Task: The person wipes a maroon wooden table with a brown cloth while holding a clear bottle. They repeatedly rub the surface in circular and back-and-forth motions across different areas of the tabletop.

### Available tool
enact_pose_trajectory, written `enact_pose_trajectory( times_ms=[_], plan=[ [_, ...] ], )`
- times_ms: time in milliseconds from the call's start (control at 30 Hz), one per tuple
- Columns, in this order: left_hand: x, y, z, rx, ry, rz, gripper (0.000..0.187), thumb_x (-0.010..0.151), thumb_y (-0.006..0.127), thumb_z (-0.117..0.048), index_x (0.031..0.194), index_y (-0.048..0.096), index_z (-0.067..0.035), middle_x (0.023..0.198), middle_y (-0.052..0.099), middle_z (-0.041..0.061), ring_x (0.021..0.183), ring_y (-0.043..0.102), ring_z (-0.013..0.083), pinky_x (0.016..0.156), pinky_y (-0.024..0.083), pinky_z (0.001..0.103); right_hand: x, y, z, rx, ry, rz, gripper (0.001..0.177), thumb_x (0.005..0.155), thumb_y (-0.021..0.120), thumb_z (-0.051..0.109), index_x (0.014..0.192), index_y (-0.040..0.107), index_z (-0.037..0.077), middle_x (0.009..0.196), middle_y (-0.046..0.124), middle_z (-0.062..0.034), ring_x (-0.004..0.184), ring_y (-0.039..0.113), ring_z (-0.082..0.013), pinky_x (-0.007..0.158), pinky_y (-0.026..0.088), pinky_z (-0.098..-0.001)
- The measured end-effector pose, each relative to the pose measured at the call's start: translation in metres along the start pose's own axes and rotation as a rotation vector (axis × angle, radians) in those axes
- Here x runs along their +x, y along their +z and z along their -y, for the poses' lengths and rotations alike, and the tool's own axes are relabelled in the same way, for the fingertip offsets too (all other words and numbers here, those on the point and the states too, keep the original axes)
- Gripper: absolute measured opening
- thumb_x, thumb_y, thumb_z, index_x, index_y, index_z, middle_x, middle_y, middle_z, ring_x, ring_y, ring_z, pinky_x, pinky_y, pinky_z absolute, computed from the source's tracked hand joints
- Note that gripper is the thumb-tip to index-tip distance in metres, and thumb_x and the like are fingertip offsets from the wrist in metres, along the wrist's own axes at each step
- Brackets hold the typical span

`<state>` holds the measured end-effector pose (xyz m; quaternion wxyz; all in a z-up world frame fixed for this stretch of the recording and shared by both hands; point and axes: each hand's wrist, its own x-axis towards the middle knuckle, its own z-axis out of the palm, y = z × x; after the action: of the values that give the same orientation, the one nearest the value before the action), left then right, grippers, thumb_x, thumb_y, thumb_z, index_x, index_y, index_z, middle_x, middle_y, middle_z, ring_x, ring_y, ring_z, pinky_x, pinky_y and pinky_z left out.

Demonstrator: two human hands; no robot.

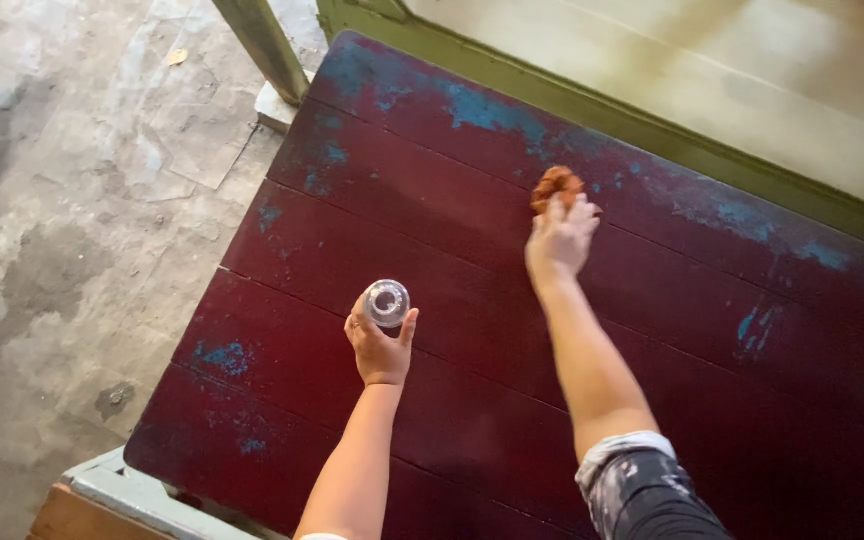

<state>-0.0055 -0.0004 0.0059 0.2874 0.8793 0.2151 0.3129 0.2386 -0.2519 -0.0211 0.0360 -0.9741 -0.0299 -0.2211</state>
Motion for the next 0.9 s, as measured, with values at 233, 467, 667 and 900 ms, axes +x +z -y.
enact_pose_trajectory(
  times_ms=[233,467,667,900],
  plan=[
    [-0.004,0.006,0.008,-0.024,-0.005,0.02,0.084,0.081,0.076,-0.063,0.135,0.046,-0.006,0.125,0.062,0.015,0.116,0.064,0.0303,0.107,0.043,0.046,-0.098,-0.086,0.072,0.339,-0.524,-0.04,0.046,0.094,0.062,0.024,0.138,0.065,0.014,0.148,0.053,-0.0271,0.138,0.049,-0.0485,0.114,0.039,-0.0554],
    [0.001,0.003,0.005,-0.015,0.023,0.02,0.083,0.081,0.076,-0.064,0.134,0.048,-0.006,0.124,0.063,0.015,0.115,0.064,0.0304,0.106,0.042,0.046,-0.03,-0.056,-0.011,-0.077,-0.156,-0.064,0.053,0.087,0.068,0.029,0.134,0.062,0.005,0.157,0.04,-0.0277,0.135,0.046,-0.0508,0.106,0.045,-0.0596],
    [-0.001,0.005,0.006,0.002,0.032,0.04,0.087,0.077,0.075,-0.068,0.134,0.05,-0.008,0.12,0.066,0.013,0.112,0.065,0.0272,0.108,0.041,0.044,-0.087,-0.006,0.009,-0.284,-0.276,-0.22,0.048,0.103,0.05,0.023,0.134,0.06,-0.012,0.14,0.052,-0.0386,0.127,0.054,-0.0524,0.111,0.04,-0.0574],
    [0.001,0.005,0.003,0.055,0.073,0.052,0.087,0.074,0.077,-0.067,0.133,0.052,-0.008,0.12,0.066,0.012,0.112,0.065,0.0267,0.106,0.04,0.044,-0.111,-0.157,0.027,-0.799,-0.552,-0.326,0.048,0.101,0.041,0.024,0.134,0.063,-0.003,0.136,0.064,-0.0311,0.12,0.067,-0.0411,0.108,0.045,-0.0442]
  ],
)
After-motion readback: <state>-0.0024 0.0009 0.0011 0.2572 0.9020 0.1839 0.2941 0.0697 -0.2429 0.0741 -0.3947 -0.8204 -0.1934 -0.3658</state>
